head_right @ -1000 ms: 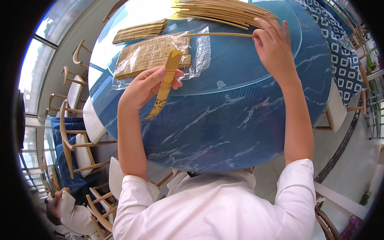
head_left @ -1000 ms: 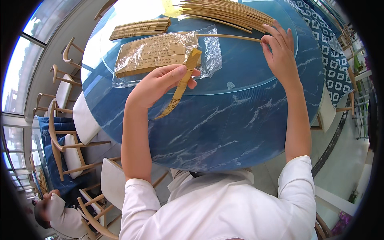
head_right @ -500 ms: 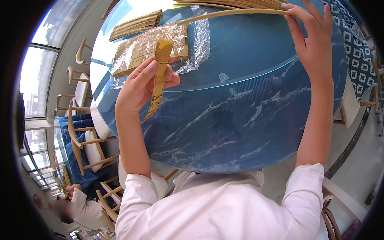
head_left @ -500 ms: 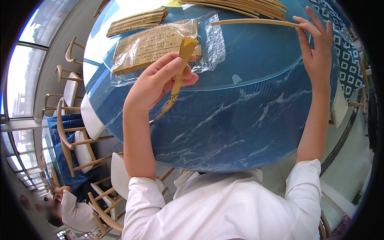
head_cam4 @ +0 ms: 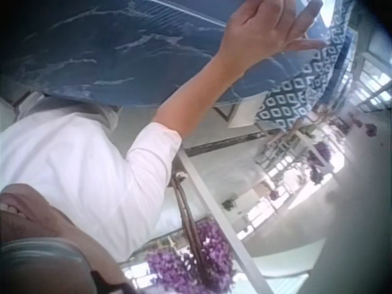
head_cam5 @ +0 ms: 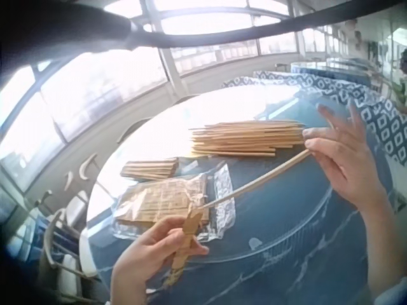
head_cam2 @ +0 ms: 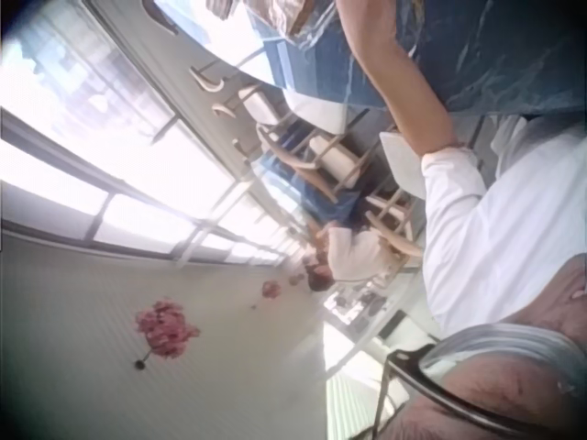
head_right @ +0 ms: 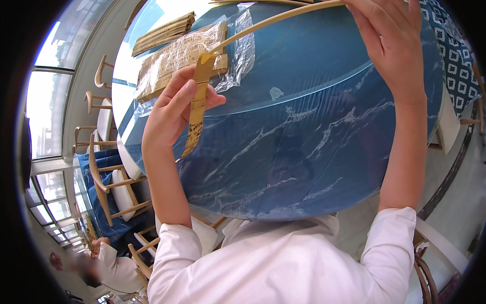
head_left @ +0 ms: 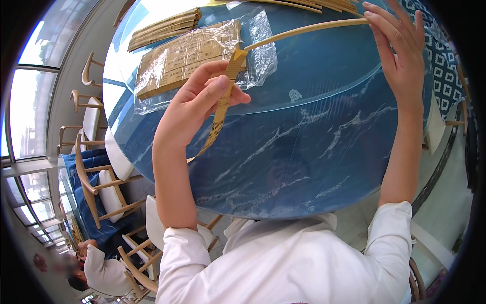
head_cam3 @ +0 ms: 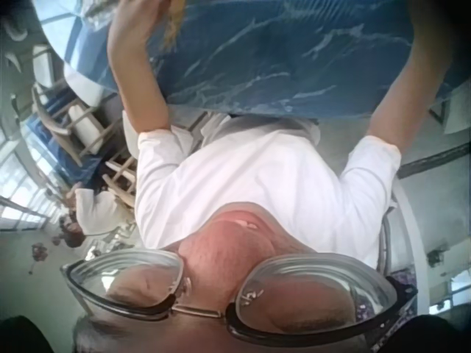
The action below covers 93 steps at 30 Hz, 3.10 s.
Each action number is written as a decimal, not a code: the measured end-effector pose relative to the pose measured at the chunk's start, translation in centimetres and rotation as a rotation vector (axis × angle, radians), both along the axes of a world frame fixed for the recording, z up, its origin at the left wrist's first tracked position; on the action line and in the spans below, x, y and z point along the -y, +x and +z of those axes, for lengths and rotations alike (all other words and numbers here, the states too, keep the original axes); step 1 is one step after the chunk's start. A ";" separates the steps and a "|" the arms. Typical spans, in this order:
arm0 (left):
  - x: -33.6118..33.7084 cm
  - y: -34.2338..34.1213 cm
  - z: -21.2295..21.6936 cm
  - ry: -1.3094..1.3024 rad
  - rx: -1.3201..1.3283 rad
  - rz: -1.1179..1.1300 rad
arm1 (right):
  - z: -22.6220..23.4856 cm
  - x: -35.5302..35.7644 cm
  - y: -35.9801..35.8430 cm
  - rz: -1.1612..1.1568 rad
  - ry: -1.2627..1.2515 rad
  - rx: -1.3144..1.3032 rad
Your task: The person repeatedly picks up thin bamboo strips and inserts them into small cylindrical bamboo holders on a round blue table. The person handles the strips one at a time, aligning and sliding them into the holders, then places the assembled units back on the table.
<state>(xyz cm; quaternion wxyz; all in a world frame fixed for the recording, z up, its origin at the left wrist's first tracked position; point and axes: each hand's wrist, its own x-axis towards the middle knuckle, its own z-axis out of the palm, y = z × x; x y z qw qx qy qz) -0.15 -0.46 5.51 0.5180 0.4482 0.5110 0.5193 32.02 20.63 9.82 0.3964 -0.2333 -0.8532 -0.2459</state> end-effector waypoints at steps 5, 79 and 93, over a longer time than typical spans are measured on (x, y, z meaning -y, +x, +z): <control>0.0 0.4 -0.1 0.022 -0.035 -0.008 | -0.3 -0.2 0.3 0.031 0.050 0.019; 0.0 1.7 -0.6 0.129 -0.271 0.139 | 0.7 0.3 1.6 -0.014 0.079 0.210; -0.1 1.6 0.0 0.096 -0.201 0.153 | -0.7 -0.9 1.1 0.118 0.035 0.056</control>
